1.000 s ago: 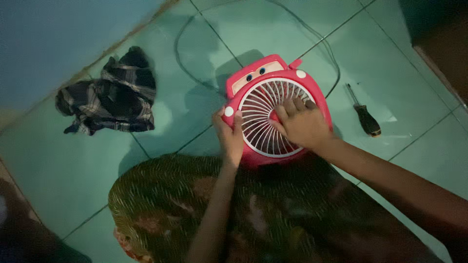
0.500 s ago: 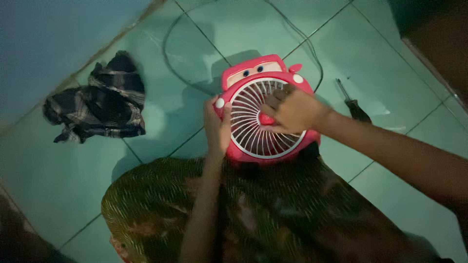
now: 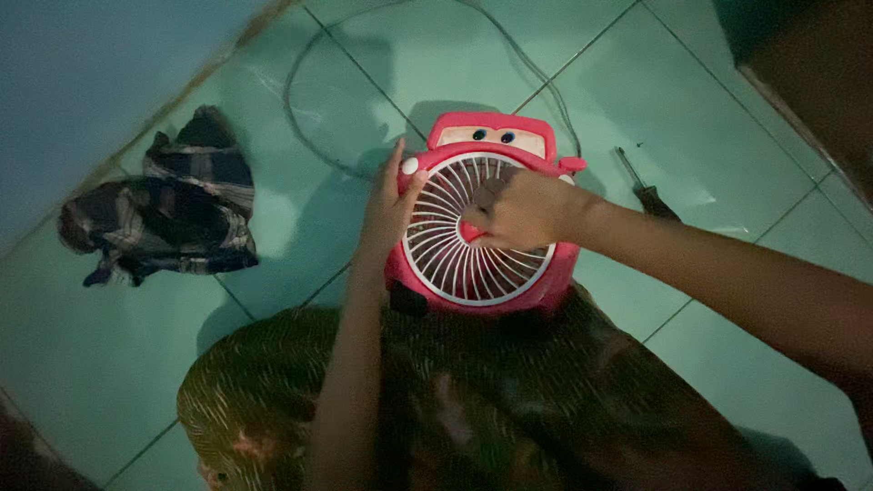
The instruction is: The person disassembles a small pink car-shaped fan using a screwdriver, removes the front grille, and manipulates the internal components. They then reassemble the fan and test it by plugging in the power cord.
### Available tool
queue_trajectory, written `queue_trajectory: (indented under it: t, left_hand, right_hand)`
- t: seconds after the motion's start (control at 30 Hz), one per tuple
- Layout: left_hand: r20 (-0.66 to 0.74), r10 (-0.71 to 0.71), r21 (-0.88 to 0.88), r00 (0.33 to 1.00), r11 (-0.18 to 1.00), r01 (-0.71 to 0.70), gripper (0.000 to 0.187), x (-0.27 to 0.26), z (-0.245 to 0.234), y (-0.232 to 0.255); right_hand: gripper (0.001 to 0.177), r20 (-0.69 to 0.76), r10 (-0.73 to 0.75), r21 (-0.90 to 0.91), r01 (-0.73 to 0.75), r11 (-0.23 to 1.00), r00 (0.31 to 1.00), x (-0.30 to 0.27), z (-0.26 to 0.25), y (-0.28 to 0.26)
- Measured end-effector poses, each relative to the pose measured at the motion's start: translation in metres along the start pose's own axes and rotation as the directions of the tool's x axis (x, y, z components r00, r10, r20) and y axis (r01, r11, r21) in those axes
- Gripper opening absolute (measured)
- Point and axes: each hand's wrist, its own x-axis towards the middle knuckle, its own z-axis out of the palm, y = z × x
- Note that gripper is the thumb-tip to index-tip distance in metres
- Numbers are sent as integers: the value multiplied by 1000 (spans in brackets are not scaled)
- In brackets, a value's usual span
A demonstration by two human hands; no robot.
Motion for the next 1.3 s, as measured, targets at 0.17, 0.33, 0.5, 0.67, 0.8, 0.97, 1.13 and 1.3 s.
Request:
queue_trajectory:
  t: [0.17,0.33,0.5,0.67,0.8,0.97,1.13,1.3]
  left_hand:
    - [-52,-36,-20,998,999,35,58,-16,5,11]
    - [-139,-46,138,989,988,66,59,-33,9,20]
    - [-182,76,151,980,987,-48,58,-41,10,22]
    - [-246,-87,199,965,970,138,62,-55,16,25]
    - [-266,-172,8,949,984,180,66,-66,10,30]
    - [-452,15,90,892,995,29,67,-68,17,41]
    - [-498,-278,-195,821,959,206,60,-79,33,32]
    - [-593,-159,-75,789,987,142,52,-86,43,19]
  right_hand:
    - [49,-130,61,1,-62,998,990,-15,12,-14]
    - [47,-137,76,-2,-77,997,988,-21,18,-20]
    - [44,-260,90,17,-89,996,961,-26,18,-27]
    - [41,-279,207,18,-211,977,937,-26,16,-39]
    - [41,-210,259,-54,-275,960,943,-18,19,-49]
    - [45,-350,344,-118,-405,907,871,-8,18,-54]
    - [47,-236,326,-81,-352,932,916,-6,27,-42]
    - [46,-308,345,2,-363,932,886,-9,30,-45]
